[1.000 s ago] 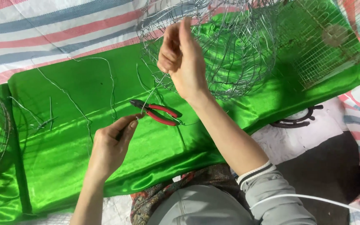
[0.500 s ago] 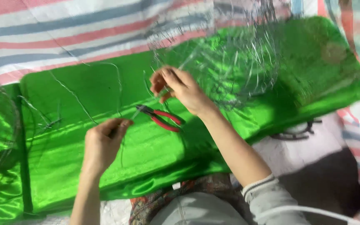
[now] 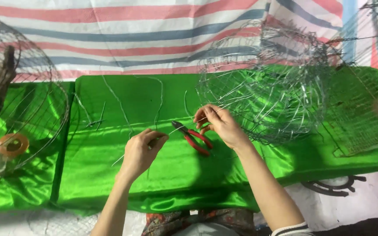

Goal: Straightening and bending metal wire pieces using pliers.

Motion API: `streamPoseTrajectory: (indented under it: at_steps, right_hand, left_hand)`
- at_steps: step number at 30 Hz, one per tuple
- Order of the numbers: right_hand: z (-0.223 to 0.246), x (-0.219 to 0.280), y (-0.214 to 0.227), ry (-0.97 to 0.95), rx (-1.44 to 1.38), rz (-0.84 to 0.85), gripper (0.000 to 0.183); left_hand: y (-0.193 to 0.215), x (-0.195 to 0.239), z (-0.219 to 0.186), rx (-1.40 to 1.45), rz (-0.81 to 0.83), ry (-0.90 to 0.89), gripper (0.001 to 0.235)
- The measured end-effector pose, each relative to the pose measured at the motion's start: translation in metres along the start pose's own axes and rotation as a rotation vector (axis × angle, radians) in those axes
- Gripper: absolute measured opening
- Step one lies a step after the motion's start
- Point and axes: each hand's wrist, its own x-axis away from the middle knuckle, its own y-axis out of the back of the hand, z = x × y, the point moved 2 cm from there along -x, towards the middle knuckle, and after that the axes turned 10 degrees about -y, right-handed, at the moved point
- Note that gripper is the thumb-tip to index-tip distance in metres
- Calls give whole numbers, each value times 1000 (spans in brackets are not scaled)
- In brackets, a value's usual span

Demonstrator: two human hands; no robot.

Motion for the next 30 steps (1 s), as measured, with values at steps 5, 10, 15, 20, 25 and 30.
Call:
streamPoseTrajectory:
  at_steps: [5, 10, 15, 20, 25, 30]
  right_hand:
    - [12, 1, -14, 152, 28, -13, 34]
    - [19, 1, -11, 252, 32, -95, 37]
    - [29, 1, -10, 295, -115, -176, 39]
    - [18, 3, -34, 260, -147, -55, 28]
    - [-25, -4, -59, 181, -155, -1, 21]
    - [-21, -7, -53, 174, -132, -66, 19]
  left_hand:
    - [-9, 6, 6, -74, -45, -14, 17]
    - [-8, 5, -9, -113, -103, -40, 19]
    - [-14, 1, -16, -118, -181, -87, 15]
    - [-14, 0, -24, 92, -181, -36, 19]
    - [-28, -5, -30, 346, -207, -19, 16]
    - [-46, -2, -13, 857, -8, 81, 27]
